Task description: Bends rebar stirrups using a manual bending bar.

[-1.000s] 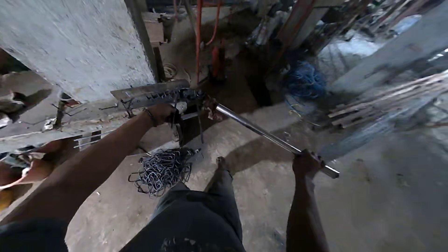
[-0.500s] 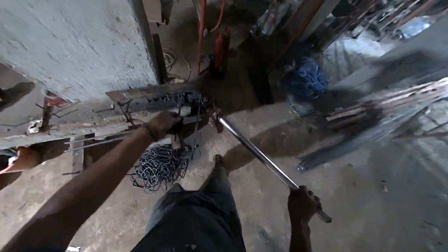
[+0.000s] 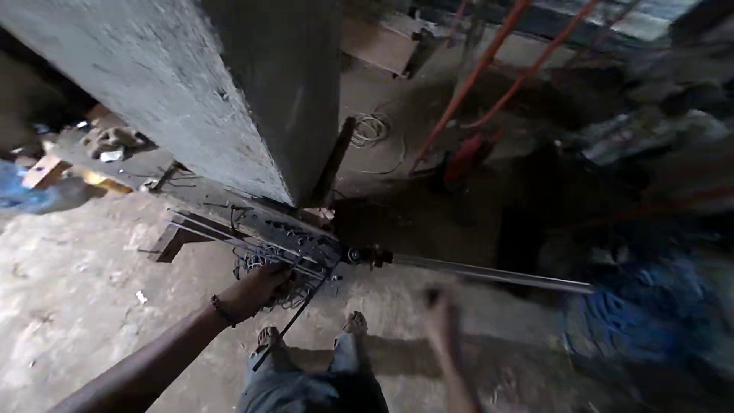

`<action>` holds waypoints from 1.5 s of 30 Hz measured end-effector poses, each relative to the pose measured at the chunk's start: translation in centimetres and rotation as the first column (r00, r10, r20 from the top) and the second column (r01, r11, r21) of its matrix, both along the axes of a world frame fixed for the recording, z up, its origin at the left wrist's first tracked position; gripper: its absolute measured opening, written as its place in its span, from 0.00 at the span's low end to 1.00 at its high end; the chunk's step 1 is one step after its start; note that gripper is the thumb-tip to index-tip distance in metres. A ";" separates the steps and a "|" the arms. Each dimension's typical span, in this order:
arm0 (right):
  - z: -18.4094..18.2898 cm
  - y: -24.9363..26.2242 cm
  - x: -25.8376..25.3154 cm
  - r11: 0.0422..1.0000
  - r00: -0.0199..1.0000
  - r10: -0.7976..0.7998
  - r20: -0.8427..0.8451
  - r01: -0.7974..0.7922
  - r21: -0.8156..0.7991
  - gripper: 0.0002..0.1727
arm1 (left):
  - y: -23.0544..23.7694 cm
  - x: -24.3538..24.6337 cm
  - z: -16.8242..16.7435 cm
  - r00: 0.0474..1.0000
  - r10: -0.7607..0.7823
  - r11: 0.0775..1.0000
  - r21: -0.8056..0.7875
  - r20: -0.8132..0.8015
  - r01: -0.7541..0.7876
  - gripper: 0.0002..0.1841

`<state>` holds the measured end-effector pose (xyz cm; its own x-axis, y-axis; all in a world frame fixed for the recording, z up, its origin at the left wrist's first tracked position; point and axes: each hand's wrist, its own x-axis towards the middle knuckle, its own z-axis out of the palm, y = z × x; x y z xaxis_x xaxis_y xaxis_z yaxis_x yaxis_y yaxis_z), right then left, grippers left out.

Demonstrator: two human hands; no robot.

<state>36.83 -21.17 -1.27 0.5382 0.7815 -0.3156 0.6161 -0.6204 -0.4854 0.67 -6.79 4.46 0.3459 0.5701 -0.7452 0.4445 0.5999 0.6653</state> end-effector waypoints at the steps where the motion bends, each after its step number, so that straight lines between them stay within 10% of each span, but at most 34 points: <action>1: -0.1 1.3 -4.5 0.992 0.934 0.117 -0.338 -0.122 0.005 0.21 | -0.3 0.7 0.9 1.000 0.001 1.000 0.005 -0.020 -0.001 0.13; 3: -0.5 1.8 -12.6 0.967 0.425 0.122 -0.897 -0.254 0.012 0.22 | -1.1 2.2 2.6 0.997 -0.030 0.999 0.031 -0.072 0.032 0.15; 5: 1.1 1.3 -17.9 0.990 -0.122 -0.090 -0.988 -0.116 -0.075 0.23 | -2.3 4.0 4.1 0.990 -0.048 0.995 0.084 -0.134 0.059 0.17; 7: 3.6 1.1 -19.3 0.972 -0.330 -0.196 -0.923 0.060 -0.228 0.14 | -3.3 5.4 4.9 0.987 -0.016 0.988 0.149 -0.157 0.040 0.17; 9: 5.3 1.5 -18.0 0.979 -0.229 -0.177 -0.957 0.061 -0.196 0.09 | -4.7 5.8 5.0 0.995 0.058 0.971 0.237 -0.081 -0.038 0.16; 12: 6.0 3.0 -13.6 0.978 0.220 0.199 -0.955 -0.112 0.178 0.13 | -8.1 6.0 3.9 0.925 0.282 0.863 0.354 0.255 -0.361 0.14; 16: 4.7 6.7 -8.8 0.768 0.667 0.629 -0.401 -0.452 0.453 0.21 | -10.9 10.2 0.5 0.503 0.700 0.534 0.095 0.506 -0.840 0.16; 20: 2.2 10.4 -7.8 0.623 0.667 0.744 0.041 -0.715 0.318 0.16 | -8.3 13.4 -3.6 0.333 0.831 0.378 -0.013 0.446 -0.926 0.15; 26: 0.8 13.5 -8.0 0.636 0.636 0.762 0.120 -0.770 0.043 0.17 | -5.0 13.7 -7.3 0.391 0.847 0.441 -0.066 0.359 -0.895 0.14; 30: -0.3 14.1 -6.3 0.607 0.604 0.792 0.093 -0.795 -0.006 0.19 | -6.8 12.4 -7.8 0.788 0.581 0.693 0.630 -0.201 -0.350 0.20; 35: -1.2 13.7 -6.2 0.570 0.566 0.821 0.069 -0.816 -0.096 0.20 | -5.8 6.8 -10.6 0.761 0.216 0.342 0.778 -0.611 0.527 0.20; 40: 3.0 17.9 -2.3 0.472 0.502 0.847 -0.176 -0.861 -0.187 0.22 | -2.6 5.1 -10.8 0.781 -0.130 0.163 0.763 -0.611 0.625 0.18; 42: 4.6 21.9 1.4 0.590 0.595 0.803 0.035 -0.784 -0.194 0.19 | -2.0 5.1 -10.6 0.762 -0.175 0.143 0.749 -0.624 0.647 0.17; 45: 1.6 30.7 8.0 0.648 0.537 0.721 0.437 -0.747 -0.150 0.43 | -1.8 4.9 -10.5 0.735 -0.172 0.091 0.733 -0.655 0.674 0.17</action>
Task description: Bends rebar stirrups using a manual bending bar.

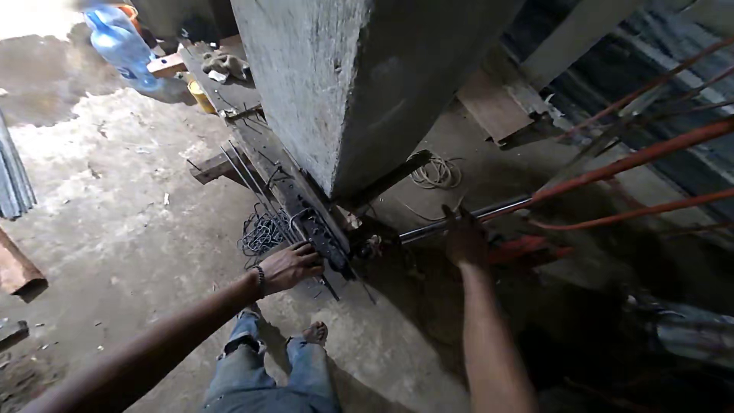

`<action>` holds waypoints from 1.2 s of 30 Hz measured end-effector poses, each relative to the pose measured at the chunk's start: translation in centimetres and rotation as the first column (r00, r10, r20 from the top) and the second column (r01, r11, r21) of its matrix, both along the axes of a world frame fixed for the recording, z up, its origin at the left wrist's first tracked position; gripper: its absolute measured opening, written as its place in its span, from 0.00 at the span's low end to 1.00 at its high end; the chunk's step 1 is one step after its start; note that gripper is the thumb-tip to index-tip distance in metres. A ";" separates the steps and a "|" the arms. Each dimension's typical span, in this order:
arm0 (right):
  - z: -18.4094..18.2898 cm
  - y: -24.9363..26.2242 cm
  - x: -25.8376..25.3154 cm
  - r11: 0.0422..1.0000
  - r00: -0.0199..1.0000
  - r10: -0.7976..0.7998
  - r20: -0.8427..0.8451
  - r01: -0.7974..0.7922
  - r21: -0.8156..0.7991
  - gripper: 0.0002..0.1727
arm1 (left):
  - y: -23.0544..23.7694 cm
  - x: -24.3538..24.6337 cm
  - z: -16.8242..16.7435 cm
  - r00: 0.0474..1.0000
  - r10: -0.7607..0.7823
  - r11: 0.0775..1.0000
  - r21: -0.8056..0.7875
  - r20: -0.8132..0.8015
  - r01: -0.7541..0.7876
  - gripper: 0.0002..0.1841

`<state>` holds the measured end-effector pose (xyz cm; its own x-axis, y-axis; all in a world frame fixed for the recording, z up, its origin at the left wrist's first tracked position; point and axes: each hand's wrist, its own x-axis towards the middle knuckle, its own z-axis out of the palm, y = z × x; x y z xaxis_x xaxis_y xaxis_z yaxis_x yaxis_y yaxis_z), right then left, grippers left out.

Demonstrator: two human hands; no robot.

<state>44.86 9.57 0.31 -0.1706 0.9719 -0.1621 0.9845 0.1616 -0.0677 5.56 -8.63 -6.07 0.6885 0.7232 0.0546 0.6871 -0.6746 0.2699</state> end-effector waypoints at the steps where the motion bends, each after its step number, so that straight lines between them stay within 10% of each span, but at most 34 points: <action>1: -1.8 2.9 2.1 0.997 0.998 0.058 0.028 -0.059 0.048 0.47 | 0.0 -0.1 -0.1 1.000 -0.008 1.000 0.021 0.000 0.008 0.16; 7: -6.3 5.9 8.9 0.976 0.971 0.217 0.095 -0.213 -0.049 0.23 | 0.0 -0.2 -0.6 1.000 0.002 1.000 0.028 -0.031 -0.001 0.14; 16: -10.1 -6.3 31.1 0.989 0.988 -0.151 0.024 0.151 0.004 0.32 | -0.1 -0.8 -1.3 1.000 0.013 0.998 0.055 -0.014 -0.013 0.13; 30: -8.1 -22.2 22.9 0.834 0.845 -0.534 -0.039 0.533 0.141 0.17 | 2.5 -2.0 -1.0 0.989 -0.148 0.977 0.156 -0.004 0.147 0.11; 36: -9.6 -38.1 16.7 0.631 0.650 -0.750 -0.120 0.758 0.163 0.17 | 3.3 -2.3 -0.6 0.981 -0.174 0.984 -0.033 0.080 0.177 0.15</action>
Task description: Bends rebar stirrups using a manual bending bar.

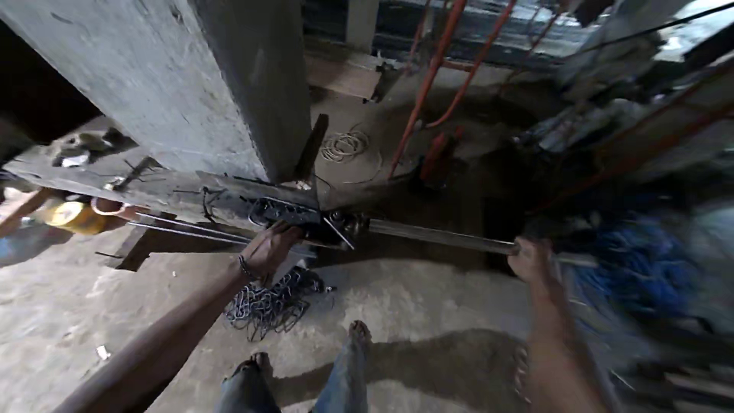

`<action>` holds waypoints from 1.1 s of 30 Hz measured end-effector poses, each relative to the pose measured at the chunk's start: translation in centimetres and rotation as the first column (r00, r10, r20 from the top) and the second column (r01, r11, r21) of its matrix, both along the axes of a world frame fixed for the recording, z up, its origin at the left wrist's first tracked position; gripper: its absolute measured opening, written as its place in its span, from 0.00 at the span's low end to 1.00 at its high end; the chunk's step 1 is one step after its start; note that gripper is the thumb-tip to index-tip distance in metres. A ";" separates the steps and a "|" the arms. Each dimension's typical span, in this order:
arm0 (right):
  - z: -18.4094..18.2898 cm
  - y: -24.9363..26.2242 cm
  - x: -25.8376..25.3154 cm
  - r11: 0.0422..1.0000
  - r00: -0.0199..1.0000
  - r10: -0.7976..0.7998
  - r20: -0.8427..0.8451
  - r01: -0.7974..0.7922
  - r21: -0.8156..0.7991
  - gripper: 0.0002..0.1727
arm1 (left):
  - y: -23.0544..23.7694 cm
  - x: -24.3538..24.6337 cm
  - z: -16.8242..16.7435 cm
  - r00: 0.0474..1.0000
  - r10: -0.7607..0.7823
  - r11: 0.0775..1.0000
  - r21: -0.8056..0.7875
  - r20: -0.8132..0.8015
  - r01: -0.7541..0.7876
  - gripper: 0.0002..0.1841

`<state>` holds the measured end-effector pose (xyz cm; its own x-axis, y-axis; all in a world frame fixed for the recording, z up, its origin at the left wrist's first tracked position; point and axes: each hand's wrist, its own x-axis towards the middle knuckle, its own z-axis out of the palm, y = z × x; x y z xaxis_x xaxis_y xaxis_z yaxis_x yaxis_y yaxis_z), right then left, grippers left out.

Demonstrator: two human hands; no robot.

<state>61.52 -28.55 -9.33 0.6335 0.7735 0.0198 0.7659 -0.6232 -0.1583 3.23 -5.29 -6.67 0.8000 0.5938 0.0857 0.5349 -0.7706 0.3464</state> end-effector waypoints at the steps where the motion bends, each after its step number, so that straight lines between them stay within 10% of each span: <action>1: -0.1 -2.7 -1.8 0.999 0.999 -0.045 0.010 0.045 0.007 0.17 | 0.1 0.0 0.0 1.000 -0.001 1.000 -0.017 0.001 0.001 0.14; 13: -3.0 -22.1 -28.1 0.838 0.837 -0.544 0.060 0.546 -0.023 0.21 | 0.3 0.1 3.9 0.997 0.020 0.975 -0.219 -0.077 -0.036 0.23; 20: 1.0 -22.6 -41.9 0.729 0.736 -0.666 0.120 0.676 -0.106 0.16 | 0.8 0.0 4.0 0.989 -0.009 0.981 -0.194 -0.147 -0.020 0.29; 26: 1.8 -22.3 -38.9 0.758 0.775 -0.624 0.098 0.631 -0.163 0.15 | 1.3 -0.4 3.0 0.986 -0.044 0.960 -0.279 -0.161 -0.003 0.31; 33: 1.1 -17.5 -21.6 0.751 0.905 -0.398 -0.151 0.227 -0.620 0.27 | 0.7 -0.8 1.2 0.997 -0.065 0.996 -0.065 -0.050 0.061 0.16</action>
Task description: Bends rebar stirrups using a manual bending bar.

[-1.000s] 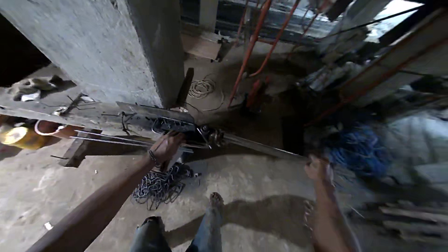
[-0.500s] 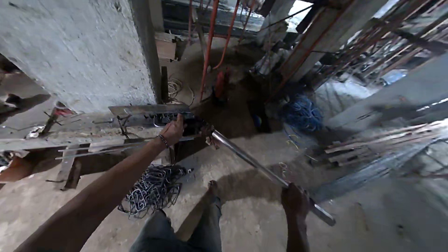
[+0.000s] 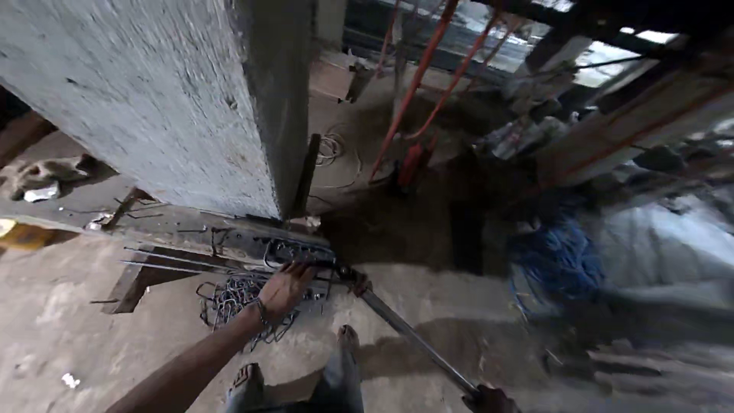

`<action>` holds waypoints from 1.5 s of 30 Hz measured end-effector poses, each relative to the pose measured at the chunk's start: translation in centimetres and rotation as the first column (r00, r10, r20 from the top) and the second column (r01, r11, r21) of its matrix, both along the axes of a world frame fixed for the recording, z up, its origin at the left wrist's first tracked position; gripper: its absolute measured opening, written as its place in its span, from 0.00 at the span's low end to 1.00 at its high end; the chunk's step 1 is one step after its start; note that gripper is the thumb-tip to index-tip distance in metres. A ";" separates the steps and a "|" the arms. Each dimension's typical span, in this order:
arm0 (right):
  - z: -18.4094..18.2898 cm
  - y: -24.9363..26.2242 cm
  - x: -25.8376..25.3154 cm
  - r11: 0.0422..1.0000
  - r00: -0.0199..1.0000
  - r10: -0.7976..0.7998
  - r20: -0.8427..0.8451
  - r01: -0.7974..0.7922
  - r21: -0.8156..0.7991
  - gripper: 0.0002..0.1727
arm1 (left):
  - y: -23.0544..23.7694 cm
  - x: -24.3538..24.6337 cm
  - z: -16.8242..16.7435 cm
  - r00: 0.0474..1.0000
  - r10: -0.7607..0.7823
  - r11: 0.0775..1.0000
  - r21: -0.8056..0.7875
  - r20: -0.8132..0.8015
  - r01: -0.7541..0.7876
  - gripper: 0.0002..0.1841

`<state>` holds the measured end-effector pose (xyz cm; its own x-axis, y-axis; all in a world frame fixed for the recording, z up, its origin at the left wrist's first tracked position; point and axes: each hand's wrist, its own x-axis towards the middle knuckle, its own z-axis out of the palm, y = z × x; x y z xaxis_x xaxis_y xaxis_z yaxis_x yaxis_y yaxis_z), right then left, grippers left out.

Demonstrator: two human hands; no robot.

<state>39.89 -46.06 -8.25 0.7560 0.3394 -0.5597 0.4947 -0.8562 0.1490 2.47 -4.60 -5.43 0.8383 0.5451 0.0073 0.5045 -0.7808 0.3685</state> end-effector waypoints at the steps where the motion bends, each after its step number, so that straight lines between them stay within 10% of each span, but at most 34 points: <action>1: -0.3 1.4 3.8 0.997 0.999 0.034 -0.003 -0.034 0.076 0.27 | -0.1 -0.1 -0.2 0.999 -0.004 0.998 0.070 0.048 0.001 0.15; 8: 7.9 24.8 16.6 0.861 0.908 0.292 0.301 -0.387 0.330 0.32 | 0.9 0.8 3.2 0.996 0.017 0.965 0.259 0.092 -0.041 0.10; 14: 8.3 33.7 -4.0 0.449 0.743 0.658 -0.121 -0.258 0.855 0.35 | 3.3 1.1 4.1 0.948 0.009 0.891 0.428 0.317 -0.151 0.10; 20: 9.1 29.7 -19.3 0.062 0.779 0.623 0.077 -0.148 0.987 0.17 | -0.3 -0.1 10.0 0.895 -0.199 0.854 0.519 0.399 -0.042 0.12; 23: 9.6 27.8 -22.4 0.233 0.841 0.473 -0.264 0.169 0.958 0.14 | -3.8 -1.6 8.8 0.830 0.157 0.821 0.397 0.534 -0.411 0.13; 28: 7.7 28.9 -25.6 0.389 0.708 0.208 -0.674 0.573 0.722 0.27 | -4.3 -3.4 5.4 0.463 0.824 0.566 -0.440 0.327 -0.697 0.25; 36: 5.3 34.8 -26.1 0.402 0.758 0.003 -0.652 0.596 0.695 0.26 | 3.0 -3.0 0.9 0.546 0.837 0.399 -0.633 -0.045 -0.664 0.24; 45: 5.3 36.3 -22.3 0.670 0.857 -0.044 -0.514 0.407 0.621 0.28 | 2.8 -0.1 0.3 0.207 0.978 0.119 -0.719 -0.036 -0.685 0.25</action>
